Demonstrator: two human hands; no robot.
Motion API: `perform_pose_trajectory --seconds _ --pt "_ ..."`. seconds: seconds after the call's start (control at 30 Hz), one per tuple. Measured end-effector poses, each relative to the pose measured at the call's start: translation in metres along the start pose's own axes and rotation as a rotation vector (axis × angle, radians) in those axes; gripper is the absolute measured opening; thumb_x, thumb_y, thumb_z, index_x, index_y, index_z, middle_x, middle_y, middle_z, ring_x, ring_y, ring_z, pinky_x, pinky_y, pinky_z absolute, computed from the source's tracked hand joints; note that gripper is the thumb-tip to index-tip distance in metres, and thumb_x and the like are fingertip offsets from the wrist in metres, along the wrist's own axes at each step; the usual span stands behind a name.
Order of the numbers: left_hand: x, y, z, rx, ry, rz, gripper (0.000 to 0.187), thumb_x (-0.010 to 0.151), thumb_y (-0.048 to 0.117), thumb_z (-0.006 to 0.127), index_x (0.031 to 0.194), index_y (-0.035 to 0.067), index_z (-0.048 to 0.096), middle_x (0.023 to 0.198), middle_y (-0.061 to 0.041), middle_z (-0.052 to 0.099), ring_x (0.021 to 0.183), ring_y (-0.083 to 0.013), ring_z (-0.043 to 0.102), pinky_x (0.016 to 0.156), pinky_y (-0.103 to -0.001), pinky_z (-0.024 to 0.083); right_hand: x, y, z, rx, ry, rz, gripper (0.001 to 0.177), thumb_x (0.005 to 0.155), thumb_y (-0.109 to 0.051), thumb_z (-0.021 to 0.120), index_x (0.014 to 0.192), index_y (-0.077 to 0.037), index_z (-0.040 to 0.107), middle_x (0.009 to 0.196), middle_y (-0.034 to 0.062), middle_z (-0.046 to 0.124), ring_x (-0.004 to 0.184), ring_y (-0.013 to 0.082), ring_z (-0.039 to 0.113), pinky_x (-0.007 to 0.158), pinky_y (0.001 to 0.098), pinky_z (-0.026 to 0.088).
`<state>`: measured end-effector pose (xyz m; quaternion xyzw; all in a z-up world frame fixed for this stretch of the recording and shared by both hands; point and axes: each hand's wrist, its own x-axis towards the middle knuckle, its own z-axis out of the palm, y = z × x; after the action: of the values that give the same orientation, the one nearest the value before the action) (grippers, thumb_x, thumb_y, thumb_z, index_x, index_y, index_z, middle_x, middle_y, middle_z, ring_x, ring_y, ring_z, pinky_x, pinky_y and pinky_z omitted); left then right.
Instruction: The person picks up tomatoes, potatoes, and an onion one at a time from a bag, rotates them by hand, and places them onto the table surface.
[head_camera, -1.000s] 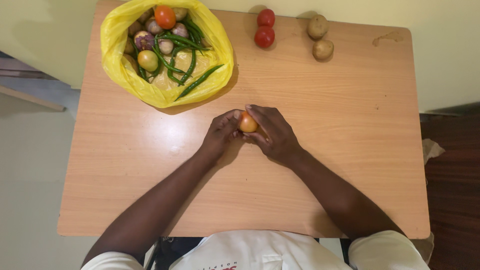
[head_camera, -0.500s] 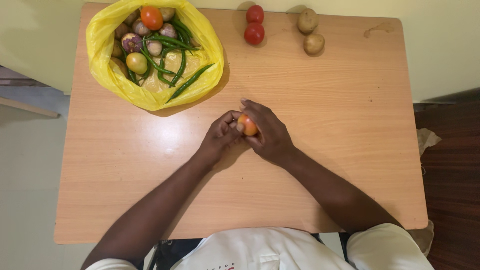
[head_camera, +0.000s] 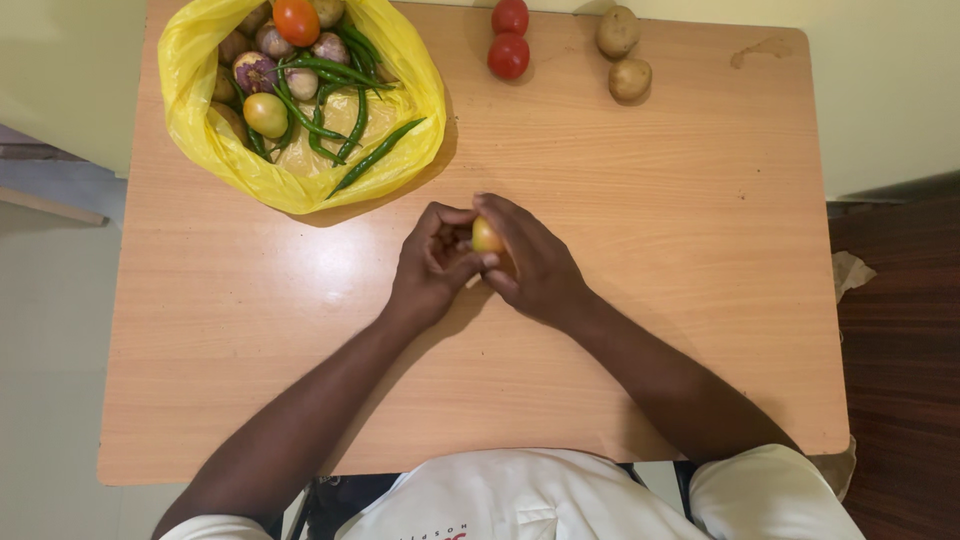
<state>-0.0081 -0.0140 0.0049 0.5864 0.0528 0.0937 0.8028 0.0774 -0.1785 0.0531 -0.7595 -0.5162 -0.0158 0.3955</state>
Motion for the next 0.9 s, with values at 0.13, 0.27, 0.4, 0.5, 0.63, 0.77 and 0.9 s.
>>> perform_pose_trajectory --seconds 0.13,0.27,0.4,0.5,0.63,0.77,0.9 --pt "0.0 0.006 0.005 0.109 -0.034 0.15 0.052 0.088 -0.005 0.077 0.13 0.002 0.047 0.125 -0.013 0.058 0.118 -0.019 0.059 0.105 -0.034 0.051 0.002 0.002 0.002 0.097 -0.036 0.103 0.07 0.09 -0.004 0.076 0.15 -0.004 0.042 0.148 0.0174 0.052 0.131 0.0369 0.06 0.105 0.0437 0.055" --pt "0.003 0.006 0.0 -0.172 -0.087 -0.044 0.045 0.095 0.0 0.073 0.133 0.002 0.051 0.12 -0.013 0.064 0.111 -0.0192 0.065 0.095 -0.033 0.057 0.0 0.006 0.006 0.004 0.053 -0.102 0.056 0.092 -0.002 0.078 0.141 -0.008 0.052 0.153 0.0145 0.05 0.136 0.0316 0.059 0.107 0.0387 0.058" --pt "0.001 0.011 0.003 0.009 0.033 0.047 0.053 0.09 -0.001 0.077 0.137 0.0 0.052 0.125 -0.011 0.063 0.114 -0.016 0.063 0.096 -0.03 0.057 -0.002 0.006 0.006 -0.022 0.084 -0.14 0.054 0.088 0.003 0.079 0.138 -0.006 0.059 0.15 0.0118 0.052 0.136 0.0296 0.06 0.109 0.0378 0.06" --pt "-0.001 0.017 0.004 0.147 0.103 0.147 0.061 0.086 -0.004 0.081 0.138 -0.002 0.051 0.127 -0.011 0.061 0.116 -0.0167 0.061 0.102 -0.03 0.054 -0.003 0.007 0.007 0.008 0.121 -0.07 0.058 0.085 -0.003 0.084 0.137 -0.007 0.059 0.144 0.0113 0.055 0.13 0.03 0.062 0.105 0.0382 0.061" --pt "0.0 0.016 0.003 -0.035 0.079 0.074 0.056 0.087 -0.002 0.08 0.136 -0.001 0.054 0.126 -0.011 0.064 0.117 -0.0158 0.064 0.103 -0.029 0.057 -0.006 0.013 0.009 -0.111 0.182 -0.117 0.053 0.085 -0.011 0.091 0.132 -0.008 0.066 0.132 0.0134 0.056 0.119 0.0304 0.065 0.095 0.0363 0.063" --pt "0.003 0.01 -0.002 -0.089 0.036 -0.002 0.045 0.094 0.004 0.073 0.134 0.0 0.054 0.121 -0.011 0.067 0.111 -0.0156 0.067 0.097 -0.029 0.057 -0.008 0.017 0.008 -0.049 0.233 -0.175 0.048 0.086 -0.012 0.091 0.128 -0.007 0.067 0.14 0.0141 0.058 0.123 0.0302 0.068 0.098 0.0358 0.066" --pt "0.003 0.002 -0.003 -0.293 -0.016 -0.106 0.033 0.106 0.008 0.068 0.134 -0.006 0.057 0.113 -0.018 0.069 0.102 -0.02 0.066 0.089 -0.031 0.056 0.001 0.009 0.004 -0.155 0.243 -0.244 0.047 0.088 -0.012 0.091 0.127 -0.008 0.065 0.145 0.0133 0.058 0.127 0.0298 0.066 0.101 0.0368 0.063"
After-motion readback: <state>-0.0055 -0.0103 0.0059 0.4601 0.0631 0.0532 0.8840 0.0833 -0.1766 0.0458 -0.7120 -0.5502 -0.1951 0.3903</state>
